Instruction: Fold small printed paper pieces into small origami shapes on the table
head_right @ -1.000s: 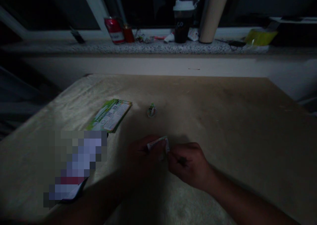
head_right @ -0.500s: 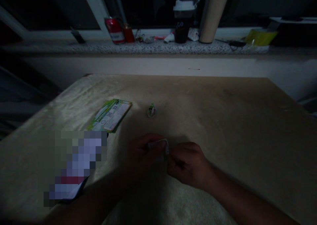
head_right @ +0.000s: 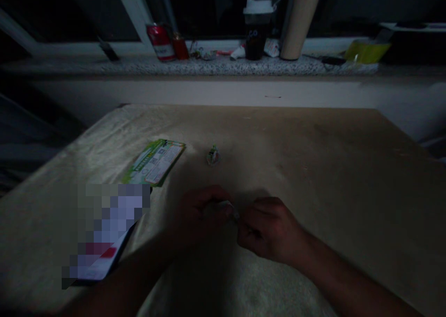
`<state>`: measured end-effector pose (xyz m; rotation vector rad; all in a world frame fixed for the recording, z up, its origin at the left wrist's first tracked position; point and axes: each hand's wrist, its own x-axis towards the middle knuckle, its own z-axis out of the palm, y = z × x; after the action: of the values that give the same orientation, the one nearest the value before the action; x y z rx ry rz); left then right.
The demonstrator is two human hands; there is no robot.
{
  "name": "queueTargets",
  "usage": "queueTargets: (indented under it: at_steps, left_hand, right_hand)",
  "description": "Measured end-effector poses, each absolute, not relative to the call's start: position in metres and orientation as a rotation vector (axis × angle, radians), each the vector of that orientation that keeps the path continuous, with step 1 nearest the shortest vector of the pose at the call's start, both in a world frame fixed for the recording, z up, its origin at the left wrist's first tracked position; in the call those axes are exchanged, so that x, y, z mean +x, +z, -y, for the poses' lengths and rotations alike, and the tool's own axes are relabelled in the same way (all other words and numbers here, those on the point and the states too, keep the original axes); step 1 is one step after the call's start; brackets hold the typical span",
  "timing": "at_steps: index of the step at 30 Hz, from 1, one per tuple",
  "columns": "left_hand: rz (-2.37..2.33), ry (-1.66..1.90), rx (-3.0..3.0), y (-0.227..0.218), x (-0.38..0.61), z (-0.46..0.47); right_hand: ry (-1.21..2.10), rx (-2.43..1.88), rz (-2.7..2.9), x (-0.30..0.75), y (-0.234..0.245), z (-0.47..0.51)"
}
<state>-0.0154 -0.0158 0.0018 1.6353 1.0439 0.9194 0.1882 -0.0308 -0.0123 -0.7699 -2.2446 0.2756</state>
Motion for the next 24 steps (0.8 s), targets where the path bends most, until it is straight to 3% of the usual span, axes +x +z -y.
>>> queueTargets:
  at_steps: [13,24]
  left_hand:
    - [-0.922,1.058,1.933,-0.0018,-0.0187,0.0200]
    - [-0.762,0.927,2.042,-0.0006,-0.0188,0.0160]
  right_hand:
    - [0.266,-0.712,2.276,0.1941,-0.0083,0.0332]
    - [0.279,-0.704,2.372,0.1960,-0.0069,0.0329]
